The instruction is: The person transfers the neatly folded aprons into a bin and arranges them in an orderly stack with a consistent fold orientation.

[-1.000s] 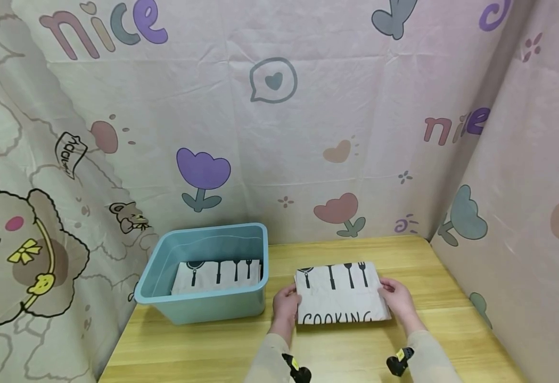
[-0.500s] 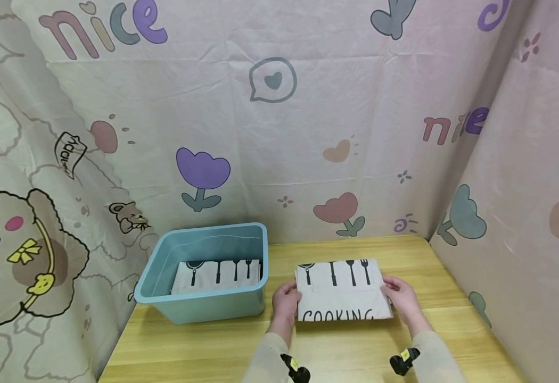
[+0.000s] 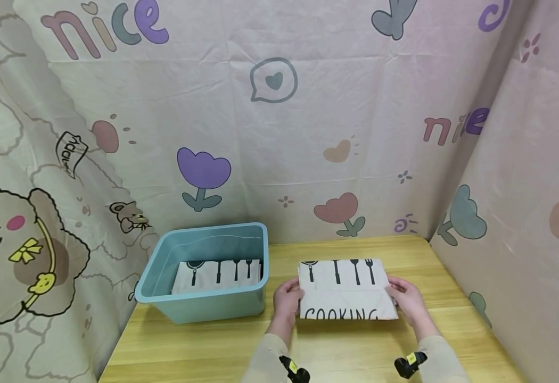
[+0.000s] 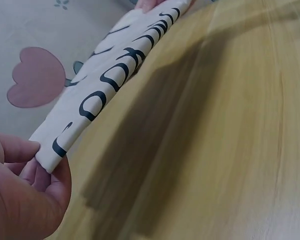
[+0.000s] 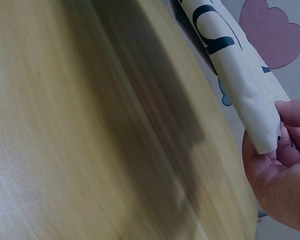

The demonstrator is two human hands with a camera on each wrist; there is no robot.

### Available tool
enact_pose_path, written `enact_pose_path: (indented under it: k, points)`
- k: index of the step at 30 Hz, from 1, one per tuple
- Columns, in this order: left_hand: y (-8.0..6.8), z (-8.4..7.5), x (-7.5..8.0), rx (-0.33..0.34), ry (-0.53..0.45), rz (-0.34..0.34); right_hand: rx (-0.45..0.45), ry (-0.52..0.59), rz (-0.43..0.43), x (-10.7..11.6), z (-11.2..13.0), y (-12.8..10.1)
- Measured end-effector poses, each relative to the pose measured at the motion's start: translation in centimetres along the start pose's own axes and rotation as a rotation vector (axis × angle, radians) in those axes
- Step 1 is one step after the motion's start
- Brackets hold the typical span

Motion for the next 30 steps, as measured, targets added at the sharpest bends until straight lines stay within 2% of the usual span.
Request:
enact_pose_path:
  k: [8,19,30]
  points:
    - [-0.9,-2.0,-0.7,-0.004,-0.036,0.056,-0.002,0.083,0.018,0.8,0.7,-0.4]
    - [-1.9,-4.7,-1.7,-0.020,-0.061,0.102,0.082,0.181,0.054,1.7,2.6,-0.9]
    - [-3.0,-7.8,-2.1,-0.104,-0.057,0.097,0.140,0.271,0.079,1.9,4.5,-1.4]
Point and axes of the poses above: each hand's wrist, its own y-axis towards the middle knuckle, its own x-axis out of the back of the hand, z = x × y, the point moved 5 cm from there along y, towards the middle knuckle, and after that the axes turned 11 degrees about z, right-handed, at the moved point
